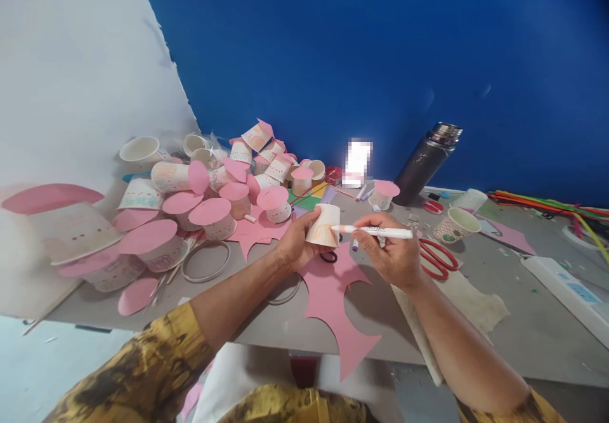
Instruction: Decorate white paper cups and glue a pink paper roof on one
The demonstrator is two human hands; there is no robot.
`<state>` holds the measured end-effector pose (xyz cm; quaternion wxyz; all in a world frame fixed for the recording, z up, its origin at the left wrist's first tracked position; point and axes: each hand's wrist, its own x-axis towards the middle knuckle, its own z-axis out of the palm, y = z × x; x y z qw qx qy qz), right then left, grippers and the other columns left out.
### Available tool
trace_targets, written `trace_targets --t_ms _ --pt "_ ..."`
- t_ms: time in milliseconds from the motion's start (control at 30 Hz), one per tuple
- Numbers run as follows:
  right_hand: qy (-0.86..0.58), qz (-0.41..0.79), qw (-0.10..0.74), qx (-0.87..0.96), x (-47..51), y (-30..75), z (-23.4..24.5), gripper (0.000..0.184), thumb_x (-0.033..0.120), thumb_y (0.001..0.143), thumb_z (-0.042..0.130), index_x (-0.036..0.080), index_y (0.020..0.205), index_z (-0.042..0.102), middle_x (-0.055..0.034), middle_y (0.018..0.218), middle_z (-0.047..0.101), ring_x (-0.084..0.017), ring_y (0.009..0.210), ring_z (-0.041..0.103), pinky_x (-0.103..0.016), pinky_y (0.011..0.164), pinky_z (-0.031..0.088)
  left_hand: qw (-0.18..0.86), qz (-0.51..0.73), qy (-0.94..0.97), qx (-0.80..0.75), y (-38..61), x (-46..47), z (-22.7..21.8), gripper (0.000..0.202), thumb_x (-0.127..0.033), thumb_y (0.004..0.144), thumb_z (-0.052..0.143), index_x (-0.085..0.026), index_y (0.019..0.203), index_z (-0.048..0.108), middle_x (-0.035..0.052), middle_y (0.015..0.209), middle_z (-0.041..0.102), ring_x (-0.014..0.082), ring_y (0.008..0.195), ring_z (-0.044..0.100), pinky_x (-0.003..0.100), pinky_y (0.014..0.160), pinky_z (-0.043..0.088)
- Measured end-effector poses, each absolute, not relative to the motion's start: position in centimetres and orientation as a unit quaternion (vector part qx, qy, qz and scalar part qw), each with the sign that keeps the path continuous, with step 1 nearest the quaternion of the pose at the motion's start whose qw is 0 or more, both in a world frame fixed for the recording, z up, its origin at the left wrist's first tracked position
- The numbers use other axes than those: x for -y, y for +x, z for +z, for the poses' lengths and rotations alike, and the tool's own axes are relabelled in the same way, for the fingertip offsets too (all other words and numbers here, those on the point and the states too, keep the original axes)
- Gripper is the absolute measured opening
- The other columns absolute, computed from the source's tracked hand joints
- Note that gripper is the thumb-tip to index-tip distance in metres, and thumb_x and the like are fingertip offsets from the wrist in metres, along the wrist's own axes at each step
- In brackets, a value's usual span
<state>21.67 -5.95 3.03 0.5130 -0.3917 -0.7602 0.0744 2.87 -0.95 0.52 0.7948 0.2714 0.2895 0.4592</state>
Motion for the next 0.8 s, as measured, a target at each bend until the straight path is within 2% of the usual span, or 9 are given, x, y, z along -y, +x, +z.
trace_targets --t_ms 100,200,333,500,667,800 --pt "-0.369 0.067 0.493 0.785 6.14 21.64 3.32 0.006 0.026 0.095 0.065 0.021 0.093 0.069 0.0012 0.072 0.070 -0.010 0.049 0.051 -0.024 0.049 0.041 0.792 0.464 0.264 -0.296 2.90 0.86 0.54 0.027 -0.032 0.100 0.053 -0.010 0.098 0.067 0.0091 0.080 0.067 0.0201 0.067 0.064 0.033 0.058 0.057" --pt "-0.329 0.071 0.476 0.812 6.34 21.58 3.75 0.006 0.021 0.093 0.062 0.022 0.089 0.067 -0.0001 0.072 0.070 -0.013 0.057 0.059 -0.026 0.055 0.045 0.788 0.469 0.254 -0.307 2.88 0.86 0.58 0.025 -0.034 0.099 0.057 -0.011 0.096 0.067 0.0080 0.080 0.066 0.0201 0.069 0.065 0.033 0.059 0.057" --pt "-0.307 0.044 0.509 0.803 6.23 21.58 3.92 0.008 0.016 0.091 0.059 0.022 0.091 0.065 -0.0030 0.079 0.072 -0.018 0.070 0.067 -0.030 0.064 0.051 0.794 0.457 0.262 -0.304 2.92 0.93 0.71 0.029 -0.036 0.100 0.053 -0.011 0.097 0.067 0.0089 0.079 0.066 0.0209 0.067 0.064 0.033 0.056 0.056" --pt "-0.310 0.070 0.486 0.814 6.10 21.64 3.71 0.007 0.018 0.091 0.060 0.023 0.088 0.065 -0.0018 0.076 0.070 -0.018 0.067 0.065 -0.031 0.063 0.050 0.789 0.458 0.269 -0.308 2.90 0.98 0.63 0.027 -0.035 0.100 0.054 -0.011 0.097 0.067 0.0091 0.079 0.066 0.0212 0.069 0.065 0.034 0.058 0.057" --pt "-0.329 0.067 0.507 0.794 6.10 21.69 3.65 0.007 0.017 0.091 0.059 0.022 0.091 0.065 -0.0020 0.079 0.070 -0.016 0.066 0.063 -0.030 0.063 0.048 0.787 0.466 0.285 -0.287 2.82 0.98 0.35 0.024 -0.033 0.097 0.059 -0.011 0.096 0.068 0.0085 0.079 0.067 0.0205 0.067 0.065 0.032 0.057 0.056" --pt "-0.330 0.130 0.469 0.809 6.14 21.80 3.69 0.007 0.020 0.092 0.060 0.022 0.087 0.064 0.0005 0.074 0.067 -0.013 0.059 0.056 -0.028 0.057 0.044 0.784 0.465 0.288 -0.295 2.79 0.86 0.19 0.024 -0.034 0.097 0.058 -0.011 0.095 0.067 0.0084 0.078 0.066 0.0218 0.068 0.065 0.034 0.059 0.057"
